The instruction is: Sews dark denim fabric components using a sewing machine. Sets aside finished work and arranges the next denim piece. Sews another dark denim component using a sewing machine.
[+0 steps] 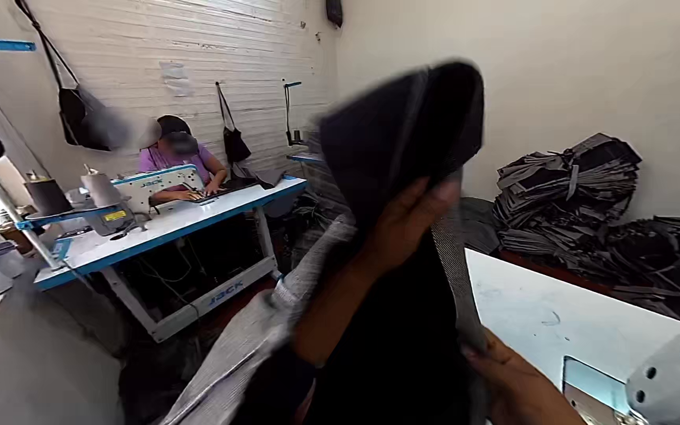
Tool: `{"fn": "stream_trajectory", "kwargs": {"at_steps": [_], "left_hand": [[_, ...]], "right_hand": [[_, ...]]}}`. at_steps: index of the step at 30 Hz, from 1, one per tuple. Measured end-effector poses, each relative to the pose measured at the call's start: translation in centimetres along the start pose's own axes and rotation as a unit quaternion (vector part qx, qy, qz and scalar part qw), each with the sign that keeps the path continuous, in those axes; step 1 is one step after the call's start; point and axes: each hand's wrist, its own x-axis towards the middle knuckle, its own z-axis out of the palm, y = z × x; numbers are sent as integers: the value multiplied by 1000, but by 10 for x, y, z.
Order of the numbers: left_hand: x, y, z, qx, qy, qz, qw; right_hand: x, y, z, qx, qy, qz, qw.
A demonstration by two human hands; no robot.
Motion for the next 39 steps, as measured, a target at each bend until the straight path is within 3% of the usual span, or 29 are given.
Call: {"fn": "stream_trajectory", "kwargs": {"at_steps": [1, 3, 5, 7, 8, 10, 11, 14, 16, 18, 20, 21, 22, 23, 25, 27, 29, 31, 33, 35, 37, 39], "left_hand": [[-1, -27, -4, -33, -52, -118, 991], [-25, -95, -4, -94, -139, -375, 912], [-71, -153, 5, -61, -107, -519, 846], [-117, -191, 17, 68, -64, -543, 835], [-136, -207, 23, 142, -70, -521, 839], [-168, -227, 34, 262, -142, -463, 835], [-176, -228, 41, 299, -183, -441, 826], [-171, -216, 56, 361, -215, -375, 826], [-159, -202, 47, 454, -184, -327, 808], [-136, -200, 24, 523, -184, -401, 730], [-117, -216, 9, 531, -277, -530, 600], [-109, -227, 8, 514, -325, -559, 563], [-98, -237, 11, 479, -366, -568, 561], [-86, -247, 20, 435, -391, -562, 585], [-73, -263, 46, 387, -363, -505, 681], [-77, -274, 88, 401, -277, -411, 771], [-97, -273, 140, 405, -277, -294, 820], [-115, -252, 190, 409, -367, -271, 790], [-119, -210, 227, 407, -493, -327, 696], [-125, -186, 249, 396, -548, -347, 650], [-139, -189, 260, 366, -553, -312, 680], [-140, -200, 270, 333, -564, -267, 707]], "right_hand": [[0, 7, -29, -40, 65, 51, 996], [-10, 27, -92, -233, 105, 169, 952], [-23, 45, -140, -452, 64, 247, 855], [-31, 42, -147, -630, 51, 229, 740], [-31, 37, -139, -668, 52, 168, 723], [-19, 27, -109, -675, 20, 46, 736], [-10, 25, -93, -662, -16, 26, 749], [18, 52, -83, -656, -142, 123, 731], [13, 96, -113, -671, -139, 136, 716], [-3, 119, -134, -672, -109, 77, 728], [-22, 119, -139, -666, -113, 65, 735], [-31, 116, -141, -663, -120, 71, 736], [-36, 113, -144, -661, -120, 75, 737], [-40, 110, -149, -657, -116, 82, 740], [-49, 105, -161, -653, -97, 93, 745], [-63, 99, -175, -659, -59, 113, 741], [-89, 95, -194, -674, 1, 125, 728], [-129, 101, -216, -707, 93, 80, 697], [-174, 109, -229, -740, 175, 34, 649], [-214, 102, -224, -739, 196, 62, 642], [-240, 82, -205, -696, 159, 104, 692], [-244, 55, -185, -591, 100, 85, 796]]}}
